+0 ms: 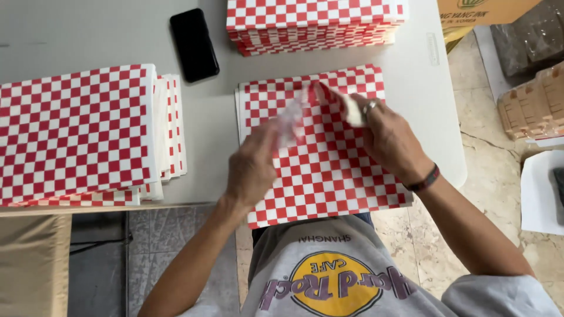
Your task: Folding checkered paper sheets into a specific shape and stacking them on a table.
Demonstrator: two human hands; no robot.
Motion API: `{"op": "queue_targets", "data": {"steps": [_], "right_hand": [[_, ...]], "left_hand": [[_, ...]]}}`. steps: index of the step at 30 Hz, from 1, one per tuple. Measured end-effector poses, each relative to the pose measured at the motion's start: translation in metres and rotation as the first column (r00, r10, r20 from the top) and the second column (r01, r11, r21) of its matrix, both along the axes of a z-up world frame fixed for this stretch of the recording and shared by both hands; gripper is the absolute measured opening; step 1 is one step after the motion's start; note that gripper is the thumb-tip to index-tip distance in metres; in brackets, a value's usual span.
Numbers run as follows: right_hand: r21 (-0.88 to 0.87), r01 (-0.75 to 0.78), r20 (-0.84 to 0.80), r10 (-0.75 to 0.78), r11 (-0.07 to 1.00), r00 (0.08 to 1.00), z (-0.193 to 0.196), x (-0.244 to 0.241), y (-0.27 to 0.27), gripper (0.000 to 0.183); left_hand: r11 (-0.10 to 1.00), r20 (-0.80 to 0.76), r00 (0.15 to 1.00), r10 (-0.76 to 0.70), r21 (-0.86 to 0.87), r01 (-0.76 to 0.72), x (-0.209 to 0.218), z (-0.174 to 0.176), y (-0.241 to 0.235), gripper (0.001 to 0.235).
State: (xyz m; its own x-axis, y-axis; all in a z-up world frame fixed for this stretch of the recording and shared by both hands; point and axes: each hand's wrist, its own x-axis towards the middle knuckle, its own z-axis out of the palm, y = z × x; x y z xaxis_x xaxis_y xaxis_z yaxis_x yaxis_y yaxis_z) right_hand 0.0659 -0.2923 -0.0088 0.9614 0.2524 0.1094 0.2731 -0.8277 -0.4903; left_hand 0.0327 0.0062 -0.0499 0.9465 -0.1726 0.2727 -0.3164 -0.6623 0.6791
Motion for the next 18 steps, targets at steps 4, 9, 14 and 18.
{"op": "queue_targets", "data": {"steps": [4, 9, 14, 18], "right_hand": [[0.301, 0.022, -0.062, -0.003, 0.953, 0.998, -0.014, -0.009, -0.009, 0.045], [0.265, 0.170, -0.210, -0.115, 0.949, 0.971, -0.025, 0.006, -0.011, 0.022], [-0.016, -0.127, 0.018, 0.128, 0.992, 0.992, 0.012, -0.023, 0.015, 0.063], [0.190, 0.244, -0.328, -0.173, 0.951, 0.929, 0.005, -0.003, -0.005, 0.018]], "left_hand": [[0.965, 0.008, 0.982, -0.189, -0.185, 0.187, -0.018, 0.054, -0.004, 0.051], [0.849, -0.476, 0.879, 0.036, -0.450, -0.278, 0.000, 0.019, -0.002, 0.064], [0.997, -0.077, 0.994, -0.080, -0.017, 0.079, -0.028, 0.038, -0.016, 0.083], [0.852, -0.427, 0.904, 0.003, -0.473, -0.226, -0.003, 0.028, 0.003, 0.060]]}}
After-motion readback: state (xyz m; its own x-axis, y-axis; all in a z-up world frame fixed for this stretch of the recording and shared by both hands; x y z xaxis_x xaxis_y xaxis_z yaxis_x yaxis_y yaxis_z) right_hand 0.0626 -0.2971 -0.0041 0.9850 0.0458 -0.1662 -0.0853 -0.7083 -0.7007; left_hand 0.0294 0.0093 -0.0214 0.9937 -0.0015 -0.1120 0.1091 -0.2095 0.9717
